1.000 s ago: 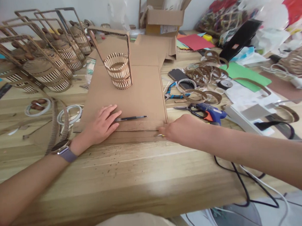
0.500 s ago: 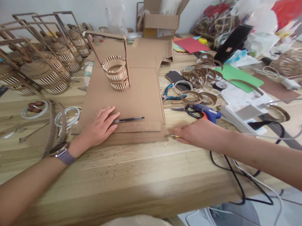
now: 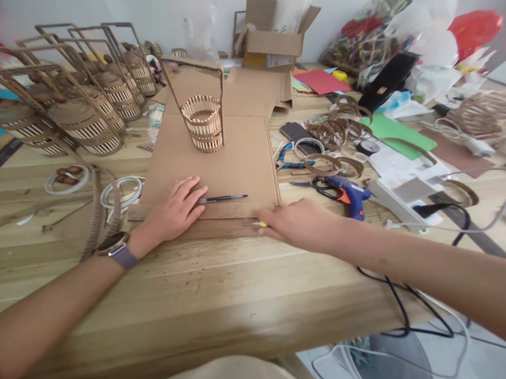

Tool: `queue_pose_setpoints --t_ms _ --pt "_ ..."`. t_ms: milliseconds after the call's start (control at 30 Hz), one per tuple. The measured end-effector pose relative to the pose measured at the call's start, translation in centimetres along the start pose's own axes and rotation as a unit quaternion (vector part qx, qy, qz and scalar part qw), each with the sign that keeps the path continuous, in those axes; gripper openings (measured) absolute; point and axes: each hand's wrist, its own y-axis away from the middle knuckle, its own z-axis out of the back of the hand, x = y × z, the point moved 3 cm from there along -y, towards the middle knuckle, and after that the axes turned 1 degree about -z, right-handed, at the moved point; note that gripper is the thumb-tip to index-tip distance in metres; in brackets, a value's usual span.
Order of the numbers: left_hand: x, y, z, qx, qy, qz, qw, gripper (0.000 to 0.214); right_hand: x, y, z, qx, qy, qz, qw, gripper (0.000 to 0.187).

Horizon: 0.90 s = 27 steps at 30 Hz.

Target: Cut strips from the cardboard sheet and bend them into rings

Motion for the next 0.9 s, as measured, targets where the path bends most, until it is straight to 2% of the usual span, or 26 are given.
queue_pose_setpoints --t_ms 133,267,467,733,900 --pt "0.0 0.0 0.0 -0.004 0.008 0.003 1.0 0.044 4.1 -4.3 1.3 0.026 -0.047 0.022 0.998 0.034" --pt "0.1 0.0 -0.1 -0.006 -0.002 -0.001 1.0 0.045 5.6 -6.5 2.1 0.013 -0.03 0.045 0.998 0.034" --pt "0.0 -0.1 -0.1 -0.002 -0.007 0.0 1.0 0.045 6.1 -6.9 2.6 0.003 0.008 0.07 0.997 0.033" --pt "-0.1 -0.1 0.0 0.006 -0.015 -0.002 1.0 0.046 6.9 -7.5 3.7 0.018 0.062 0.083 0.994 0.023" --pt "0.1 0.1 0.0 0.015 -0.027 -0.013 0.999 0.049 7.0 -7.1 4.2 0.037 0.09 0.094 0.991 0.024"
